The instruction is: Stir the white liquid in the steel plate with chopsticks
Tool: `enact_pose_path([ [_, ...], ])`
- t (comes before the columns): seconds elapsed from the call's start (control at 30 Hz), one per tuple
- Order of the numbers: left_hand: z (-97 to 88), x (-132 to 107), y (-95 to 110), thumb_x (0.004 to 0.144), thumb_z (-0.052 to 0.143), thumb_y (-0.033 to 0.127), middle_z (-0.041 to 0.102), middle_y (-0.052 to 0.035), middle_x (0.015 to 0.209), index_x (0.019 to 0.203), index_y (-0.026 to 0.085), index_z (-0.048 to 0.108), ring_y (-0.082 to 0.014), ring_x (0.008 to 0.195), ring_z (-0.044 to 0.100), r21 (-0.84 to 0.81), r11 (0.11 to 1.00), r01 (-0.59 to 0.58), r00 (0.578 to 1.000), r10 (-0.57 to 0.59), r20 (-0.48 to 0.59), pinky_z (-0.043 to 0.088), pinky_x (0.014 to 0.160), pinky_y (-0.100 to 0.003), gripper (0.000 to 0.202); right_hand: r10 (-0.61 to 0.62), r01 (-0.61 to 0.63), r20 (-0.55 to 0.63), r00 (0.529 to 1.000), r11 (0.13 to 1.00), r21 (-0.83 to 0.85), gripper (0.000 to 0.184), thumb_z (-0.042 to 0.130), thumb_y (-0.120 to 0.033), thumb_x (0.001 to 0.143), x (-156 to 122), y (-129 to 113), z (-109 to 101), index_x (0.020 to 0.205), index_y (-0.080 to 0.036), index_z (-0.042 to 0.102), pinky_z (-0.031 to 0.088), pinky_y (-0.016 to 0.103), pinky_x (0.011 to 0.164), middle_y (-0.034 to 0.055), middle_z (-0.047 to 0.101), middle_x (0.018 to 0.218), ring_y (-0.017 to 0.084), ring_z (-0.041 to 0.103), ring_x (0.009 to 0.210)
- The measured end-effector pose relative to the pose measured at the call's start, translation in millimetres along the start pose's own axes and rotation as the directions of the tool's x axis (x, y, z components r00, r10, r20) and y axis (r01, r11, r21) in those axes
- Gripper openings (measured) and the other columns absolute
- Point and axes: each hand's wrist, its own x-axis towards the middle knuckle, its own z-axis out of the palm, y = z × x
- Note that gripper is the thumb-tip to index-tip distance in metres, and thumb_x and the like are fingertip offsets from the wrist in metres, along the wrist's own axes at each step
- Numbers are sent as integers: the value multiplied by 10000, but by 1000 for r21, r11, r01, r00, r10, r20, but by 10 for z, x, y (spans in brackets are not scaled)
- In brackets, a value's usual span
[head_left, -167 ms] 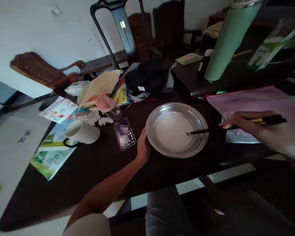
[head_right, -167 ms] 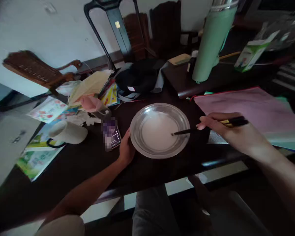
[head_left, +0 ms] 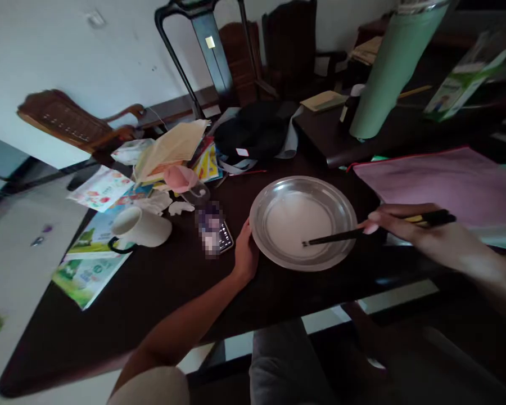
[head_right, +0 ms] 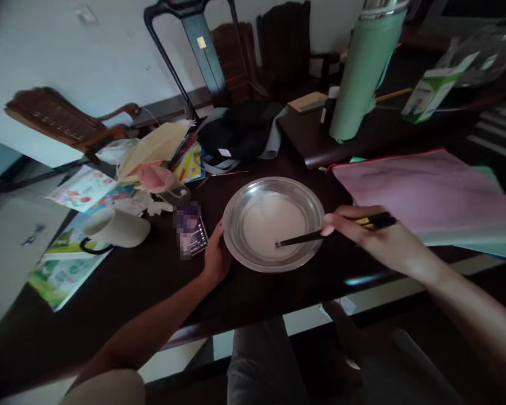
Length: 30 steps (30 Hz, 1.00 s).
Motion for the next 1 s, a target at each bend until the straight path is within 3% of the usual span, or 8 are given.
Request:
enact_pose_path([
  [0.1,-11,6,-2,839,826,501,807,-67,1350,1214,234,829,-338,1388,667,-8,1000,8,1000,-8,5,477,1236,-467,461,-72,52,111,991,984,173,471,614,-695,966,39,8,243,810,-313,840,598,373,781,30,868,902,249,801,852],
  [0.2,-15,7,3,864,799,481,796,-68,1377,1224,236,823,-342,1417,648,6,1000,14,1000,-14,6,473,1243,-472,436,-140,117,70,988,958,262,370,652,-611,974,121,36,463,837,-316,827,612,366,779,26,870,927,239,804,864],
  [0.3,-14,5,8,878,785,480,783,-72,1404,1234,234,819,-345,1443,628,14,1000,15,1000,-15,11,468,1249,-474,434,-146,145,-17,989,949,280,356,667,-610,972,200,67,536,849,-313,819,615,384,835,34,867,951,257,808,932],
  [0.43,-10,0,11,878,785,484,781,-76,1411,1214,229,825,-353,1455,620,11,1000,11,1000,-11,26,446,1272,-490,424,-41,61,-115,992,982,176,431,662,-676,951,229,69,370,836,-291,818,581,382,808,57,854,906,270,786,896],
  [0.57,-10,-3,16,881,784,468,779,-74,1420,1217,233,827,-350,1459,621,11,1000,0,1000,-1,17,443,1277,-496,412,76,-56,-190,979,993,109,432,668,-638,929,168,48,95,773,-266,822,507,378,699,70,846,849,252,728,759],
  [0.7,-12,-3,13,869,794,475,793,-71,1394,1241,238,824,-350,1421,654,7,1000,13,1000,-13,10,471,1256,-497,442,141,-124,-128,982,983,137,468,667,-684,884,77,25,-10,674,-291,807,527,397,711,63,846,829,285,761,802],
  [0.87,-18,5,-6,885,780,496,804,-63,1370,1225,248,826,-336,1404,667,20,1000,-7,1000,7,14,478,1251,-489,424,-13,-2,74,997,981,193,439,654,-676,954,18,3,254,775,-319,836,618,405,835,38,864,910,277,810,888],
  [1.0,-21,7,2,862,798,499,796,-46,1392,1211,258,838,-331,1422,650,22,1000,1,1000,-2,19,457,1268,-473,426,-135,121,34,990,954,275,355,662,-606,978,90,51,521,853,-323,836,637,383,809,29,872,945,257,820,902],
])
